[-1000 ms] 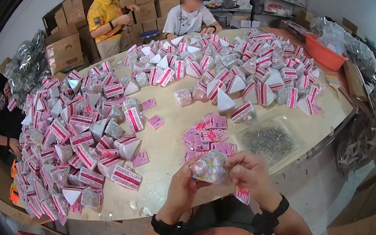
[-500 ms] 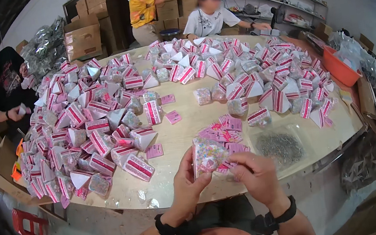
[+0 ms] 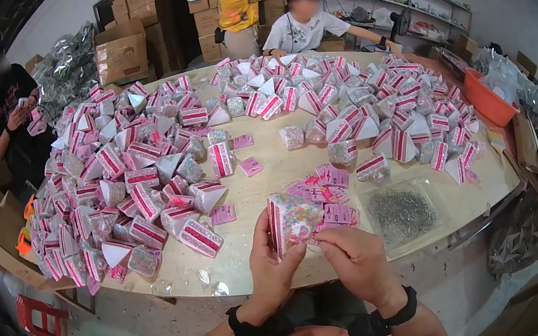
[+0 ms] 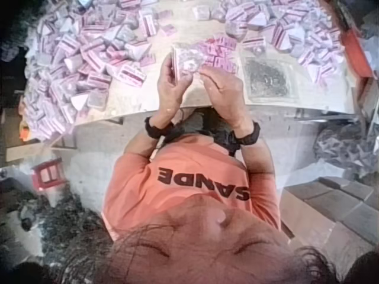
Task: The person repeatedly picks up small, colorful, triangular items and pink labels from a table, inserts the labels into the items, and places the finished packages into a pile. The task is performed by hand in a repetitive assembly-line manner.
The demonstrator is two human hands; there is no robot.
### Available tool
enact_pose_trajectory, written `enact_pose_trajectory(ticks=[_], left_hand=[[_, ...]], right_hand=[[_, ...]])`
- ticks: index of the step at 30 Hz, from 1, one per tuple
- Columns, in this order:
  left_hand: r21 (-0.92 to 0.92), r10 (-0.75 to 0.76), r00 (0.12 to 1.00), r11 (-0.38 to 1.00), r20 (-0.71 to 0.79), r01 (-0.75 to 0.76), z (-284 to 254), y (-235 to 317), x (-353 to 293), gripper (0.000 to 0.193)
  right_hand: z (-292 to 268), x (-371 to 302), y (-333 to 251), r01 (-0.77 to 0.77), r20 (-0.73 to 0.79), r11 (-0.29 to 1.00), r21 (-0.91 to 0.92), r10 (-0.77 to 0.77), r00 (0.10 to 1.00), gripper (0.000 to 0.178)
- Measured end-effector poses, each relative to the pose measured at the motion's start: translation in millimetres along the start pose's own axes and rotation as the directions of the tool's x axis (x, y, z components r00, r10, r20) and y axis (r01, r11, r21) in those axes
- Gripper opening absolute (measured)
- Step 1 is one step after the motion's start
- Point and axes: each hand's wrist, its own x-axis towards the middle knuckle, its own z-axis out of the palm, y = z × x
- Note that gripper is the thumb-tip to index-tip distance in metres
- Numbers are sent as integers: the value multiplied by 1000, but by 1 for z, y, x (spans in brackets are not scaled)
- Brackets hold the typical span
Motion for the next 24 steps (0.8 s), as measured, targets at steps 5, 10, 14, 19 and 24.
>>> enact_pose_trajectory(ticks=[5, 10, 14, 19, 24], left_hand=[[-2, 3, 1000, 1000, 0, -3, 0, 1, -1, 78], [27, 18, 1000, 999, -5, -18, -1, 0, -2, 79], [11, 22, 1000, 1000, -15, -22, 0, 2, -3, 79], [17, 30, 999, 999, -15, -30, -2, -2, -4, 79], [58, 51, 999, 997, -16, -50, 1, -1, -4, 78]], right_hand=[[3, 1, -1, 49, -19, 997, -54, -50, 999, 12], [7, 2, 0, 100, -47, 989, -105, -106, 993, 10], [8, 1, -1, 115, -31, 974, -196, -123, 992, 9], [8, 1, -1, 125, -34, 967, -224, -136, 990, 9], [8, -2, 2, 138, -35, 957, -255, -152, 988, 9]])
